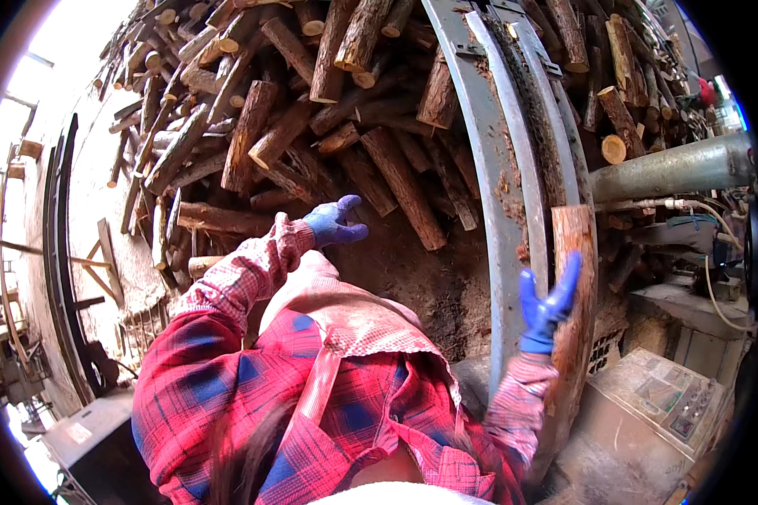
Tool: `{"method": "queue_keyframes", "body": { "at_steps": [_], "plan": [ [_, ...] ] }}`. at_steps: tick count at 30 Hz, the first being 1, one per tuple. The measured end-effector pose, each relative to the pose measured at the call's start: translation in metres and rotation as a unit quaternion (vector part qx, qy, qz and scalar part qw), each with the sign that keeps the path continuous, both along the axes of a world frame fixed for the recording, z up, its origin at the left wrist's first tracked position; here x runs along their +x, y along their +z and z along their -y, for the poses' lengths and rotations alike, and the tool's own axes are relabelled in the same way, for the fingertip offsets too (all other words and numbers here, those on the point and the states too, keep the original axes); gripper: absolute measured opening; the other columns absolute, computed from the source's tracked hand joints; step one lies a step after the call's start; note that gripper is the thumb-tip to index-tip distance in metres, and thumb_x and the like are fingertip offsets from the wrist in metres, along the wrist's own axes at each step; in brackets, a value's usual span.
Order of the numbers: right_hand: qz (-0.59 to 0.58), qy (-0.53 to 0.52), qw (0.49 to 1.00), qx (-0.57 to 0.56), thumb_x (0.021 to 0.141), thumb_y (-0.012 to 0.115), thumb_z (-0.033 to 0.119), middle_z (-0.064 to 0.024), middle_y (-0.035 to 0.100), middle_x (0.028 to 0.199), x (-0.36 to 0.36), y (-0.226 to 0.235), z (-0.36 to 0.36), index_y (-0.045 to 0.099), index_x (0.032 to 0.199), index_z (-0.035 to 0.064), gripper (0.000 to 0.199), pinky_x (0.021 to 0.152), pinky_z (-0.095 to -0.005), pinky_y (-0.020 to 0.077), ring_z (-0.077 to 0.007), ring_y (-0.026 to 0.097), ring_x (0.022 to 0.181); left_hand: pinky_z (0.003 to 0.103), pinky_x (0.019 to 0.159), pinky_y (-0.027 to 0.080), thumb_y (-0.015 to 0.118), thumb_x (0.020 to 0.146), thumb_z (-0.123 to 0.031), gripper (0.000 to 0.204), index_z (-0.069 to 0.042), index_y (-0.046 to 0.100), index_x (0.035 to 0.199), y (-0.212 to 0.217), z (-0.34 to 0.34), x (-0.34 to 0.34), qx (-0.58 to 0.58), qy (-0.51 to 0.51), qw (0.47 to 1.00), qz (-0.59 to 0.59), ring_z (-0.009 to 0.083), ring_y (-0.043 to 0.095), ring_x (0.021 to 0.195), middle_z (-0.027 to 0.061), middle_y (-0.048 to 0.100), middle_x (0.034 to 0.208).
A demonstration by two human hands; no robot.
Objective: The person repeatedly picks up logs from a large pile and feeds them into a wood chipper. They handle the logs one at a time, positioning them to be pulled into the machine's intake. The task continues throughout the clip with a steady rhythm of picking, lifting, and feeding logs.
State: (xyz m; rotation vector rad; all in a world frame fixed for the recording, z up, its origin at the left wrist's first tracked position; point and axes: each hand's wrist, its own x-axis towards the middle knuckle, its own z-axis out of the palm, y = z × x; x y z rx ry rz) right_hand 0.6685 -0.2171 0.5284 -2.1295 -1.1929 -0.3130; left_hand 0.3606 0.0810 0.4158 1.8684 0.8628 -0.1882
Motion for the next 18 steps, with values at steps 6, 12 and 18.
{"method": "queue_keyframes", "body": {
  "at_steps": [6, 12, 18],
  "plan": [
    [0.025, 0.08, 0.996, 0.038, 0.074, 0.075, 0.024, -0.0243, 0.051, 0.128, -0.017, -0.03, -0.191, 0.045, 0.131, -0.004, 0.07, 0.102, -0.0451, 0.0395, -0.0392, 0.05, 0.119, 0.037, 0.096, 0.044, 0.071, 0.078, -0.047, 0.085, -0.003, 0.034, 0.14, -0.02, -0.104, 0.105, -0.081, -0.058, 0.994, 0.032, 0.0293, 0.052, 0.118, 0.0191, 0.053, 0.129],
    [0.19, 0.015, 0.981, 0.046, 0.056, 0.076, 0.047, -0.017, 0.051, 0.122, 0.079, -0.08, -0.342, 0.057, 0.116, 0.0067, 0.075, 0.094, -0.05, 0.0409, -0.0371, 0.049, 0.112, 0.025, 0.053, 0.045, 0.067, 0.087, -0.028, 0.021, -0.009, 0.061, 0.096, -0.067, -0.223, 0.143, -0.327, 0.135, 0.935, -0.027, 0.0109, 0.054, 0.063, 0.001, 0.06, 0.081],
    [0.225, -0.083, 0.968, -0.069, 0.067, 0.064, 0.051, -0.0147, 0.05, 0.126, 0.086, -0.123, -0.329, 0.056, 0.119, 0.0073, 0.069, 0.1, -0.05, 0.0384, -0.0348, 0.047, 0.116, 0.033, 0.074, 0.043, 0.056, 0.091, -0.036, 0.024, -0.016, 0.056, 0.105, -0.227, -0.338, 0.174, -0.364, 0.09, 0.913, -0.161, 0.0156, 0.052, 0.086, 0.0001, 0.056, 0.098]
  ]
}}
